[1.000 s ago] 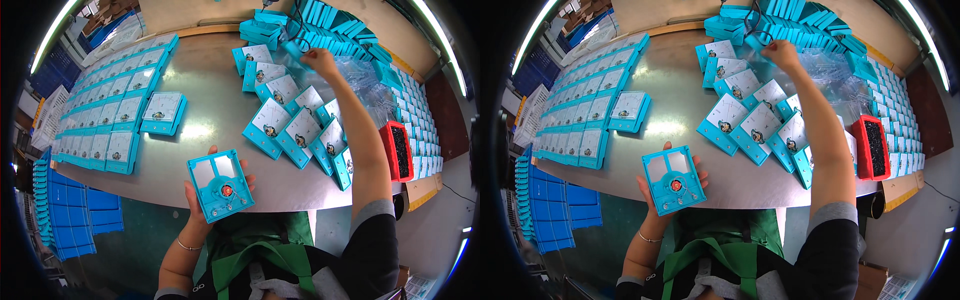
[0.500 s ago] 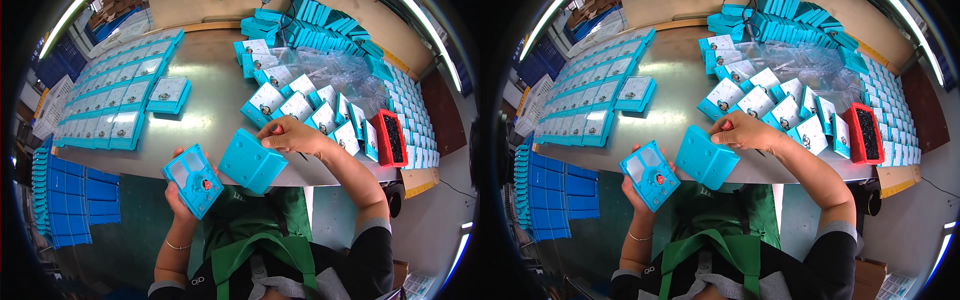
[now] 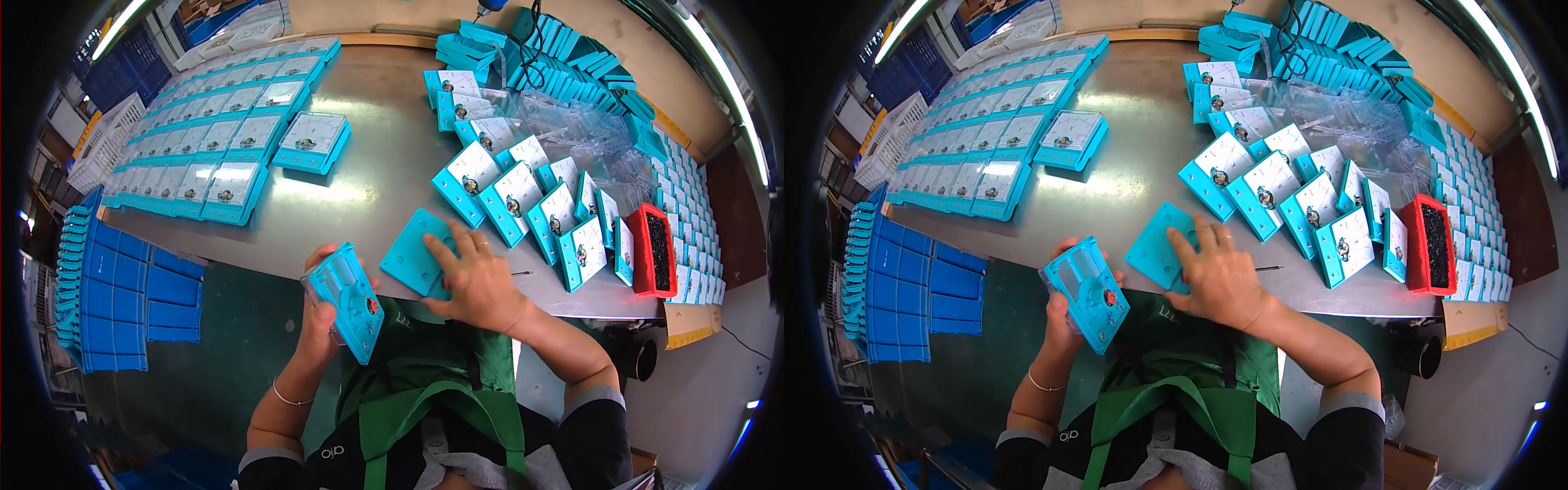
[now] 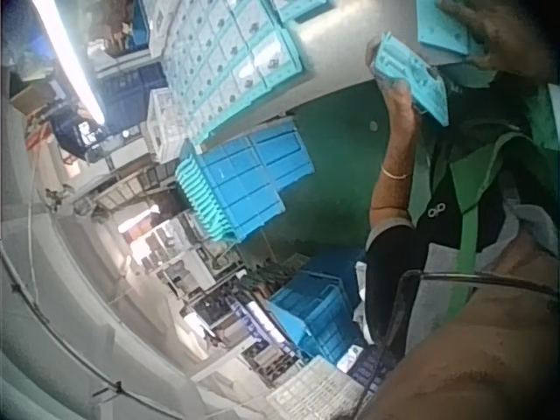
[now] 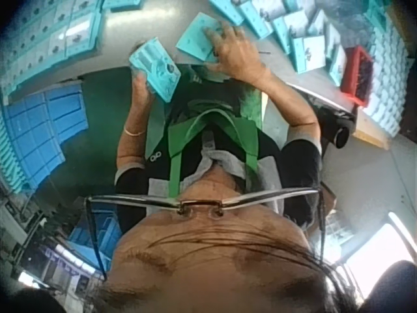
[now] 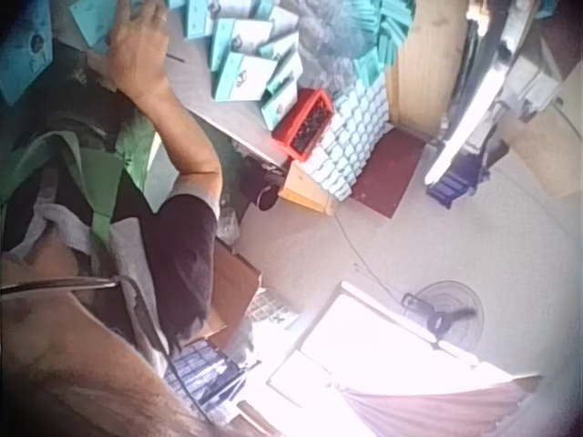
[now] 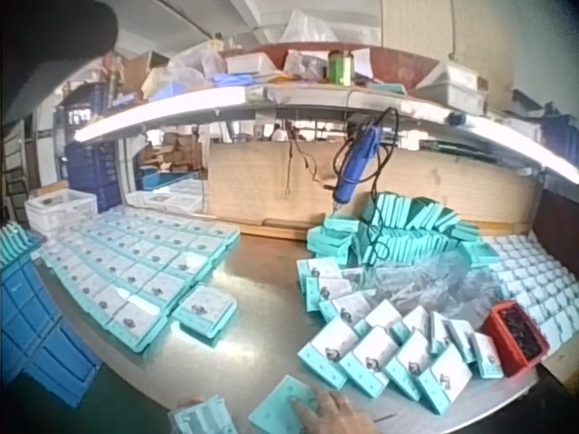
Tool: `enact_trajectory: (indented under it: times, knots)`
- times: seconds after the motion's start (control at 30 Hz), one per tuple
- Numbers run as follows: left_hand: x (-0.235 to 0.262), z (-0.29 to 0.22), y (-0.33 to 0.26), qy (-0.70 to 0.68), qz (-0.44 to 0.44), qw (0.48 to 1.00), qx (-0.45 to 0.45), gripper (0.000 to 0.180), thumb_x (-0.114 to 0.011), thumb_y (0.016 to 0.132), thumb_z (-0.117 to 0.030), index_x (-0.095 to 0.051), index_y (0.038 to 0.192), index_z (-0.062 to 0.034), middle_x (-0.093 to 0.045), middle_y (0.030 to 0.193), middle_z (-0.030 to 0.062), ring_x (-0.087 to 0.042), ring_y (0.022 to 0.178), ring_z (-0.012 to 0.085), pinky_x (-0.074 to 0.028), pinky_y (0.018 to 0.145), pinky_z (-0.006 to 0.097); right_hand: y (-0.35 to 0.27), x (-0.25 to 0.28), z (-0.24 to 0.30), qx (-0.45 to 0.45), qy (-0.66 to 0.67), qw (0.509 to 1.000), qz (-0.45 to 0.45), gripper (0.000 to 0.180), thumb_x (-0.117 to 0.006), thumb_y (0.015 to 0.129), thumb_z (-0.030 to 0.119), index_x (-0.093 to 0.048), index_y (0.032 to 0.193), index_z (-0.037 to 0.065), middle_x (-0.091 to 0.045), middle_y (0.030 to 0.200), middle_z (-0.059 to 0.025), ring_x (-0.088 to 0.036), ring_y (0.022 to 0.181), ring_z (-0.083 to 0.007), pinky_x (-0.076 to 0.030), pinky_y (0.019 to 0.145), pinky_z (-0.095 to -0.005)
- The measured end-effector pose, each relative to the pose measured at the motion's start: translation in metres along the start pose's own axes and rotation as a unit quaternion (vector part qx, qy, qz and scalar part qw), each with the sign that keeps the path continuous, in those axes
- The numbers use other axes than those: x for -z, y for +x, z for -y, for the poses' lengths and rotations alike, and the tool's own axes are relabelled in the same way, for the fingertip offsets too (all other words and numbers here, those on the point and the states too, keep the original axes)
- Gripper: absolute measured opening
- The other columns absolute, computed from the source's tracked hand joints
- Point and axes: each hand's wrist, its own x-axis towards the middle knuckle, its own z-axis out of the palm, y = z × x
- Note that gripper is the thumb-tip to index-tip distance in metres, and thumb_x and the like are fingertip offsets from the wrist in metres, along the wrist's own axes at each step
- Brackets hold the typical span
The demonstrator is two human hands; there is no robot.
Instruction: The person assembles small teal-colored electronic devices on a factory workbench. They use a screwdriver to tighten screws on the device casing, place a clear plastic cover over the internal components, and then close the device. The completed units are stacked on the table, and the person repeats this process for multiple units.
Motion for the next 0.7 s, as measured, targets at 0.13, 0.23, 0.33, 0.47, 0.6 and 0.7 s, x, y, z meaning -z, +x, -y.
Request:
enact_trajectory:
  times: [0.13, 0.23, 0.33, 0.47, 0.6, 0.7]
  knots:
    - [-0.018, 0.008, 0.009, -0.039, 0.012, 0.999, 0.031, 0.087, -0.072, 0.073, -0.055, -0.029, 0.137, -0.0149, -0.050, 0.122, 0.0125, -0.058, 0.109, 0.0269, -0.051, 0.090, 0.043, 0.000, 0.016, -0.021, -0.071, 0.475, 0.873, 0.081, 0.085, -0.071, 0.072, 0.046, -0.040, 0.139, 0.004, -0.052, 0.122, -0.0226, -0.054, 0.112, -0.0321, -0.051, 0.082, -0.0339]
    - [-0.036, 0.019, 0.020, -0.048, 0.023, 0.998, 0.021, 0.088, -0.074, 0.074, -0.047, -0.026, 0.138, -0.0123, -0.047, 0.122, 0.0137, -0.060, 0.097, 0.0255, -0.054, 0.079, 0.039, -0.011, -0.003, -0.017, -0.108, 0.680, 0.721, 0.078, 0.092, -0.068, 0.073, 0.049, -0.032, 0.144, 0.002, -0.055, 0.119, -0.0155, -0.055, 0.097, -0.0195, -0.048, 0.079, -0.0312]
    - [-0.040, 0.022, 0.026, -0.048, 0.028, 0.998, 0.018, 0.085, -0.073, 0.077, -0.042, -0.024, 0.139, -0.0115, -0.043, 0.126, 0.0138, -0.058, 0.100, 0.0234, -0.053, 0.078, 0.037, -0.019, -0.017, -0.022, -0.142, 0.693, 0.698, 0.112, 0.094, -0.068, 0.072, 0.048, -0.031, 0.145, 0.002, -0.057, 0.113, -0.0136, -0.055, 0.090, -0.0154, -0.045, 0.074, -0.0269]
    - [-0.042, 0.025, 0.024, -0.059, 0.013, 0.998, 0.016, 0.085, -0.072, 0.077, -0.043, -0.023, 0.139, -0.0113, -0.042, 0.127, 0.0130, -0.056, 0.103, 0.0221, -0.053, 0.081, 0.036, -0.021, -0.019, -0.016, -0.132, 0.705, 0.691, 0.091, 0.095, -0.068, 0.071, 0.048, -0.030, 0.145, 0.002, -0.058, 0.101, -0.0088, -0.053, 0.082, -0.0105, -0.041, 0.066, -0.0208]
    - [-0.045, 0.024, 0.022, -0.065, 0.010, 0.998, 0.016, 0.086, -0.072, 0.078, -0.045, -0.022, 0.139, -0.0107, -0.042, 0.127, 0.0120, -0.054, 0.105, 0.0215, -0.051, 0.083, 0.036, -0.026, -0.017, -0.017, -0.132, 0.716, 0.677, 0.111, 0.094, -0.069, 0.072, 0.044, -0.028, 0.146, 0.002, -0.052, 0.119, -0.0129, -0.053, 0.099, -0.0153, -0.042, 0.080, -0.0247]
    - [-0.048, 0.023, 0.020, -0.016, 0.016, 1.000, 0.007, 0.086, -0.072, 0.078, -0.046, -0.023, 0.139, -0.0109, -0.042, 0.126, 0.0117, -0.052, 0.107, 0.0211, -0.048, 0.087, 0.036, -0.025, -0.006, -0.015, -0.104, 0.700, 0.692, 0.142, 0.091, -0.071, 0.074, 0.035, -0.027, 0.146, 0.001, -0.042, 0.137, -0.0172, -0.045, 0.121, -0.0216, -0.037, 0.098, -0.0311]
